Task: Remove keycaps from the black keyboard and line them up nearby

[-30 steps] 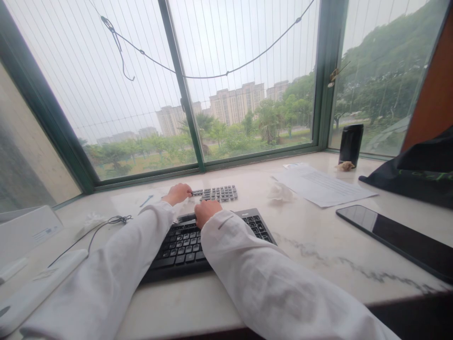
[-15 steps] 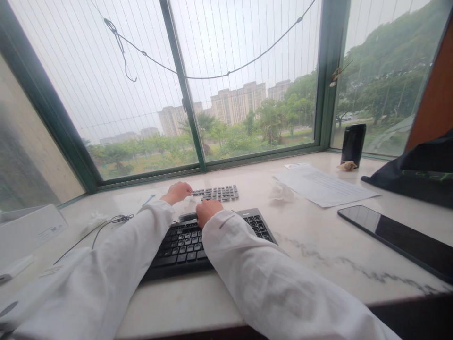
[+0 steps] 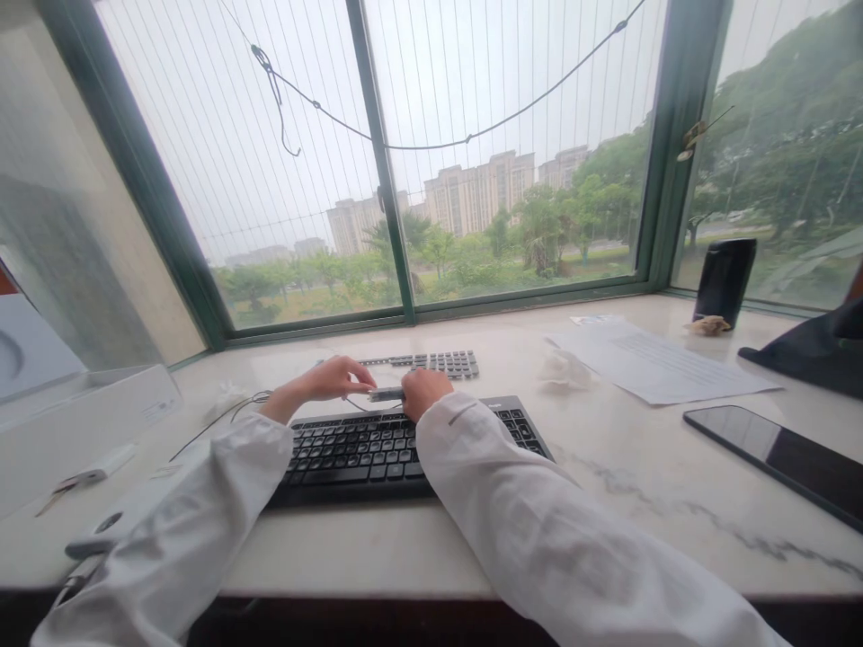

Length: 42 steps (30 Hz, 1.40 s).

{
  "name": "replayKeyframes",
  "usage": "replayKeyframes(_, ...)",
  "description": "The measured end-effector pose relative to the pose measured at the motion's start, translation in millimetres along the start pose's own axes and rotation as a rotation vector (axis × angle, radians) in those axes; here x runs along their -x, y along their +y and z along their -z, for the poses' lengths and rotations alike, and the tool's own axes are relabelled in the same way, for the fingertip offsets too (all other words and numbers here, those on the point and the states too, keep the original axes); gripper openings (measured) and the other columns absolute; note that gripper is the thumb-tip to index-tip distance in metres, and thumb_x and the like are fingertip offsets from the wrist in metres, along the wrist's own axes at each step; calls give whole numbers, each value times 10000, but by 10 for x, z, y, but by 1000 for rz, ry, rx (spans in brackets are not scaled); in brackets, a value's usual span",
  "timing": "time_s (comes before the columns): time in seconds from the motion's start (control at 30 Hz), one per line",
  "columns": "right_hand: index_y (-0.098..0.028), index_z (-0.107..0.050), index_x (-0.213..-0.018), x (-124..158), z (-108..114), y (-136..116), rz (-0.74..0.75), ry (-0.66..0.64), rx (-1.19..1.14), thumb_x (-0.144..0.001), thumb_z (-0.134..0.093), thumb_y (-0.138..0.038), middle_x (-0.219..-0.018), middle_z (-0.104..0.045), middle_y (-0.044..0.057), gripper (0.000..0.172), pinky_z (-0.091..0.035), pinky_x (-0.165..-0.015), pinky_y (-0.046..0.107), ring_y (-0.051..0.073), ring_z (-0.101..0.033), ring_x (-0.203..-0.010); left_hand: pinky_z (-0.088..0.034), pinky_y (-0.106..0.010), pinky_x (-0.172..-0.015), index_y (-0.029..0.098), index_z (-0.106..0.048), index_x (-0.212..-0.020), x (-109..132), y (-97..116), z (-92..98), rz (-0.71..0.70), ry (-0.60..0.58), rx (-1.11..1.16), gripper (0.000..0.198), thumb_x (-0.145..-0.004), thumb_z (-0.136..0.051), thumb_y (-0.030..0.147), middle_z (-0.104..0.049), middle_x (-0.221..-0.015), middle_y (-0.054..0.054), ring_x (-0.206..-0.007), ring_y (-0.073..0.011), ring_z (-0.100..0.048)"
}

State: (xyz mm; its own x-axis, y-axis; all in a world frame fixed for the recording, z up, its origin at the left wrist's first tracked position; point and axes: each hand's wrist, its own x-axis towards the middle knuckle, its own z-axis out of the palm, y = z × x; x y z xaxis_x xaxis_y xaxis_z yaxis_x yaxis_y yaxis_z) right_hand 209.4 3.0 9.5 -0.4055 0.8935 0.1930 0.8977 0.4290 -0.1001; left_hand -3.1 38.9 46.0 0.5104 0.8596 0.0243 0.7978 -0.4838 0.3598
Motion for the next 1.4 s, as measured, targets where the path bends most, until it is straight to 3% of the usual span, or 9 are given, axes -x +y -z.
replayKeyframes(0.13, -154, -691, -993, -1, 6, 17, -70, 114, 18, -841, -472, -223, -960, -692, 169, 275, -491, -759, 339, 255, -661, -909, -423, -208, -499, 254, -769, -828, 162, 106, -84, -91, -137, 58, 306, -682, -695, 512, -714, -747, -12, -549, -115, -566)
replayKeyframes(0.3, -174, -679, -919, -36, -37, 14, -121, 239, -60, -861, -424, -275, -872, -698, 121, 280, -455, -668, 297, 234, -661, -790, -435, -224, -583, 271, -768, -820, 244, 192, -94, -225, -73, 52, 282, -634, -755, 482, -726, -822, -15, -660, -137, -589)
replayKeyframes(0.57, -166, -598, -692, -116, -114, -168, -119, 339, -773, -892, -338, -524, -689, -637, 39, 486, -391, -598, 236, 144, -571, -643, -447, -231, -661, 279, -763, -860, 308, 106, -132, -257, -135, 115, 275, -645, -766, 450, -735, -826, 2, -733, -148, -628)
replayKeyframes(0.7, -169, -559, -610, -112, -100, -215, -173, 397, -912, -825, -447, -552, -617, -594, 32, 454, -357, -576, 258, 146, -521, -584, -461, -254, -754, 255, -694, -1082, 325, 48, -75, -207, -142, 6, 529, -638, -739, 540, -708, -1039, -28, -866, -180, -637)
replayKeyframes(0.83, -178, -531, -564, -88, -44, -208, -223, 453, -878, -802, -480, -514, -564, -560, 22, 415, -321, -558, 275, 146, -482, -547, -424, -326, -946, 274, -389, -1421, 416, 67, -58, -134, -254, -63, 975, -571, -761, 575, -515, -1378, -72, -1196, -265, -519)
replayKeyframes(1.03, -190, -509, -539, -91, 89, -53, -306, 546, -870, -792, -474, -506, -521, -534, 14, 406, -305, -530, 274, 143, -458, -513, -399, -385, -1011, 273, -279, -1475, 540, 268, -215, -163, -311, -136, 1286, -355, -846, 554, -412, -1458, -92, -1275, -340, -436)
replayKeyframes(1.2, -189, -559, -573, -107, 184, 130, -386, 622, -883, -774, -488, -497, -544, -571, 26, 374, -324, -540, 273, 155, -499, -537, -384, -452, -1016, 295, -174, -1499, 581, 375, -306, -149, -336, -196, 1439, -260, -840, 596, -271, -1525, -133, -1308, -407, -371)
replayKeyframes(1.4, -195, -527, -550, -113, 174, 129, -359, 614, -825, -792, -470, -471, -558, -573, 25, 371, -313, -547, 275, 154, -487, -556, -391, -429, -1008, 283, -137, -1505, 609, 441, -278, -214, -338, -184, 1381, -352, -810, 635, -341, -1480, -140, -1268, -374, -429)
